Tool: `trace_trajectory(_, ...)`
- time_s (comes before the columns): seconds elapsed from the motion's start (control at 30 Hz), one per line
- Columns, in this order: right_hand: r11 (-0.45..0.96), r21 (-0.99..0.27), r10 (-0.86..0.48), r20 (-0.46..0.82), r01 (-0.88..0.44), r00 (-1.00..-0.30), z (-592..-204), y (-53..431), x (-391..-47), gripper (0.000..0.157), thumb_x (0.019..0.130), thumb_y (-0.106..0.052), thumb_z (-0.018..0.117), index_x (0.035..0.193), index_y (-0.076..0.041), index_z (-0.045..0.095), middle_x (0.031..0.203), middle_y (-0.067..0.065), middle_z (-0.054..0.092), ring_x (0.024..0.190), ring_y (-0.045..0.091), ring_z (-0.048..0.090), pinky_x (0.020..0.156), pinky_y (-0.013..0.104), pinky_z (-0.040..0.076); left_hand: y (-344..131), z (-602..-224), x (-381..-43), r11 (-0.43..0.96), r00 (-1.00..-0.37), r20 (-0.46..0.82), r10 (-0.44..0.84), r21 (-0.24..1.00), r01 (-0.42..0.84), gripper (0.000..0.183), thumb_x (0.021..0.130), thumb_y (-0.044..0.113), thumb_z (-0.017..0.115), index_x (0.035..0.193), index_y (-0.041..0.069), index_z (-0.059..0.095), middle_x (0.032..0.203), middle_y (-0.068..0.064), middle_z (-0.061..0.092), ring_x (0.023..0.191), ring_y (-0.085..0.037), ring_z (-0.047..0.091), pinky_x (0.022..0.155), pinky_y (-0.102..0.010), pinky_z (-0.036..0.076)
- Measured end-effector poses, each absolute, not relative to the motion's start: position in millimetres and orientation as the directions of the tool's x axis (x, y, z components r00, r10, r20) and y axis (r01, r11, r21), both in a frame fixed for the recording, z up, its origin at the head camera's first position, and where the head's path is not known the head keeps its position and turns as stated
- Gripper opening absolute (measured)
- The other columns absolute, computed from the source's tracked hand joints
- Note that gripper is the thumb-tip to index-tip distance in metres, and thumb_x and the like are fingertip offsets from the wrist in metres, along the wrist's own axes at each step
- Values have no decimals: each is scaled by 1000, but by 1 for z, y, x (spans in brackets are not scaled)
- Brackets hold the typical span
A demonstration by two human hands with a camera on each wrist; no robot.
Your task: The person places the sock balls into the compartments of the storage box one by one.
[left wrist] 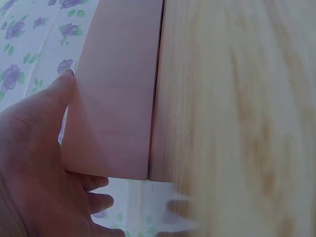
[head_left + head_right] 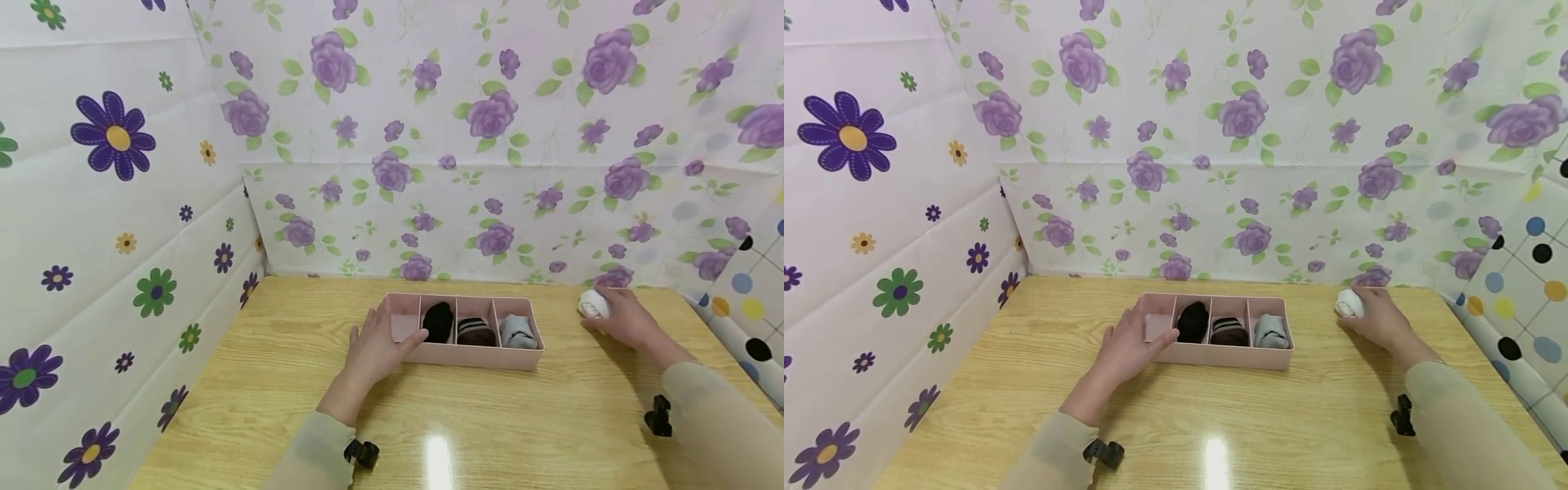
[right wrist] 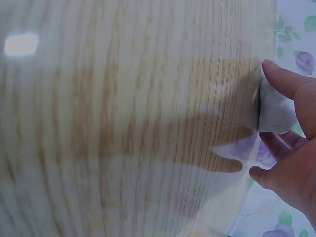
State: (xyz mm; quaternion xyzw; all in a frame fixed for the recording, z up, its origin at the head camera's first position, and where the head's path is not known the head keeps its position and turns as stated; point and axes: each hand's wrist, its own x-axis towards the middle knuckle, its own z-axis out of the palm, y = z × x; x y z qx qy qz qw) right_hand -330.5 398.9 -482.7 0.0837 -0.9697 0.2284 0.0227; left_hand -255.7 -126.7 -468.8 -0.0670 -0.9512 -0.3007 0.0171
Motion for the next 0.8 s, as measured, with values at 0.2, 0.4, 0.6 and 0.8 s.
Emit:
trace_trajectory(0.2,876,-445,-169,78,-186,-983,-482,402,-329,98,99,-35,86,162,18,34,156,53,32,137,72,38,104,82,39,-129,-467,-257,777,-986,70,154,608,164,121,96,83,63,179,11,10,180,-15,29,166,-39,24,127,-77,12)
trace_trajectory(0.4,875,-457,-152,47,-157,-987,-480,400,-326,99,101,-41,83,165,15,31,158,50,34,133,70,45,101,80,43,-131,-465,-256,770,-983,82,165,612,181,120,97,77,69,178,8,13,179,-17,31,163,-39,32,125,-79,16)
trace_trajectory(0.6,877,-453,-135,81,-157,-988,-482,397,-323,99,102,-40,82,166,15,29,158,51,33,137,71,41,103,81,40,-132,-464,-255,757,-979,91,180,623,197,119,97,74,71,178,7,14,178,-18,31,164,-40,30,125,-80,15)
trace_trajectory(0.8,876,-447,-141,119,-180,-983,-480,393,-320,95,104,-38,80,165,15,31,156,52,35,137,71,39,104,82,39,-132,-466,-256,756,-979,90,181,625,197,120,97,73,72,178,6,13,179,-18,30,165,-42,27,125,-79,15)
